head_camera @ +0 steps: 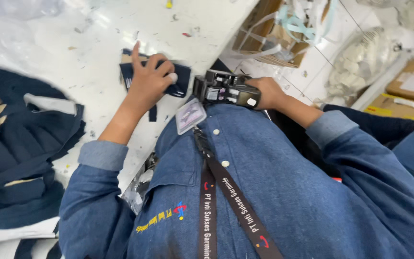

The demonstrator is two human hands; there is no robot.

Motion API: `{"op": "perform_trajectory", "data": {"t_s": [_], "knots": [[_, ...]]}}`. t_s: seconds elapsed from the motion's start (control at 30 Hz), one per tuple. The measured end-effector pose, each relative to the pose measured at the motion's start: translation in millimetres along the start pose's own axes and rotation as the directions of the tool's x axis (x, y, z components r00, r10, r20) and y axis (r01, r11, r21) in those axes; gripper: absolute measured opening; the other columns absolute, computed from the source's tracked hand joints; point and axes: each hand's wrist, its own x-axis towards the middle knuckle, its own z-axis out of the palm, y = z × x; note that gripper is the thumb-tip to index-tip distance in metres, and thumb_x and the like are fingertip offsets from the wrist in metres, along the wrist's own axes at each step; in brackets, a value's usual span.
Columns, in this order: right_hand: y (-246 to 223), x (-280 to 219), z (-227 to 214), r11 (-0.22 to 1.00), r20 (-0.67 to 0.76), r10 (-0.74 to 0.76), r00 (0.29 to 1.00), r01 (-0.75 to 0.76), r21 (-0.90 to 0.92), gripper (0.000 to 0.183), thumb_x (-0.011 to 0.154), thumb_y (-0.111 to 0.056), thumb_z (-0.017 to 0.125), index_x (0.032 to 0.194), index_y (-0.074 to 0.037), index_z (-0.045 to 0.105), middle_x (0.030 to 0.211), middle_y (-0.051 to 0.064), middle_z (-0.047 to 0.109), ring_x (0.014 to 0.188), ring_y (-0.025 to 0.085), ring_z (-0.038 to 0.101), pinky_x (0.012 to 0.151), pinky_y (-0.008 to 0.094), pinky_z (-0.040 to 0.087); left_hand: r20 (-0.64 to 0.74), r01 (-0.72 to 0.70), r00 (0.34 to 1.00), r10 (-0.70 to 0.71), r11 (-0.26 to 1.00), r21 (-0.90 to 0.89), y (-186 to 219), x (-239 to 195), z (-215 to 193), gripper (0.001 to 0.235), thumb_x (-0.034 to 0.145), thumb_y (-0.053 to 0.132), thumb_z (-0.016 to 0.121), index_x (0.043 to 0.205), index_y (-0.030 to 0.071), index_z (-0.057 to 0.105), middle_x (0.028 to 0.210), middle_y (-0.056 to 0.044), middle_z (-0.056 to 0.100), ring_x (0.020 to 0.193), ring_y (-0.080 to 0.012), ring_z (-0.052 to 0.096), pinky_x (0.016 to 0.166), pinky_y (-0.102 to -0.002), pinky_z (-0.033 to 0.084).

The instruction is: The person uses a handheld stapler to attach cardboard pieces to folded dark blue garments on a white table. They repeatedly pick up garments, position the cardboard, and staple them together before moving the finished items aside.

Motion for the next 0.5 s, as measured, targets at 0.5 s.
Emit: {"op": "perform_trajectory", "data": {"t_s": [0.5], "knots": [[-6.1, 16.8, 3.7, 0.875, -0.095, -0.359, 0.928, 0.371, 0.313, 0.020, 0.062, -0.018, 0.056, 0.076, -0.007, 0.046, 0.067, 0.010, 0.052, 0.059, 0.026, 0.052, 0.051, 0.032, 0.035, 0.094, 0.062, 0.994, -0.050, 0.990, -0.130, 1.4, -6.0, 2.6, 0.021, 0.061, -0.012, 0.061, 0.063, 0.007, 0.055, 0.074, 0.000, 0.051, 0.082, -0.0211, 0.046, 0.097, -0.062, 0.008]]}}
